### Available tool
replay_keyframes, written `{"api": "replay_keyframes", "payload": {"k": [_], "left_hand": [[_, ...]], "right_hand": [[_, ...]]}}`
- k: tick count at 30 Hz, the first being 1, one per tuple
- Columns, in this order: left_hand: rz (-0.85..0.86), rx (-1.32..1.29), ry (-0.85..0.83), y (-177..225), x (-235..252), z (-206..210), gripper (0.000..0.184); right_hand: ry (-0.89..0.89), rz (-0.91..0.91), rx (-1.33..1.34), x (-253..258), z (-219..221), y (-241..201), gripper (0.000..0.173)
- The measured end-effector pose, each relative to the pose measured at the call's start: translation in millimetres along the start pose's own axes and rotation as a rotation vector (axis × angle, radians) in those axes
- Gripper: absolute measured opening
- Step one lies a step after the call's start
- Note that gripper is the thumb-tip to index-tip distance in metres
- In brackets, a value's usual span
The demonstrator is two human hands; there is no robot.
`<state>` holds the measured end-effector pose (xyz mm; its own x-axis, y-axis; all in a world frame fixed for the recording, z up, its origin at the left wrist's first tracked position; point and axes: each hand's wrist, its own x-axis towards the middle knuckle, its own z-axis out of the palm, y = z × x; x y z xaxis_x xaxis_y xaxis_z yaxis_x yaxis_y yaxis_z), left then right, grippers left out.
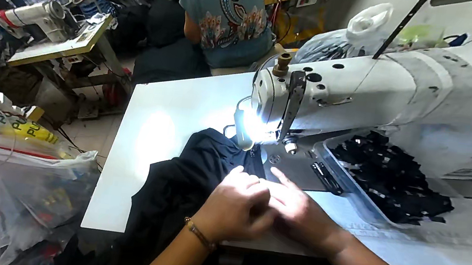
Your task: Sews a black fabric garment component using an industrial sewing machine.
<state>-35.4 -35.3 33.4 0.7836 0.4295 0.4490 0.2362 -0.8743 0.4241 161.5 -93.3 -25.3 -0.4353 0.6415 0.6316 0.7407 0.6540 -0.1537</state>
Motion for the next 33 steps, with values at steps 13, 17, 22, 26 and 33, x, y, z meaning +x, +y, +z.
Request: {"api": "replay_keyframes", "payload": {"k": [13,17,22,26,33], "left_hand": [[-0.444,0.397,-0.205,-19.9,-7.3,34.2,0.047],[-0.471,0.389,-0.209,-25.8,-1.5,32.4,0.047],[-0.324,0.3,-0.172,-29.3,-10.5,21.4,0.05],[0.031,0.294,-0.119,-31.0,-27.9,0.4,0.023],[0.065,0.051,-0.081,5.0,-6.6,1.1,0.02]], "right_hand": [[-0.013,0.066,0.008,-20.4,0.4,6.6,0.026],[-0.006,0.098,0.007,-15.0,5.2,10.7,0.026],[-0.027,0.133,0.022,-13.8,3.8,9.4,0.025],[-0.014,0.112,0.01,-12.4,7.2,14.0,0.024],[0.054,0.066,-0.009,-0.6,9.9,-5.2,0.026]]}}
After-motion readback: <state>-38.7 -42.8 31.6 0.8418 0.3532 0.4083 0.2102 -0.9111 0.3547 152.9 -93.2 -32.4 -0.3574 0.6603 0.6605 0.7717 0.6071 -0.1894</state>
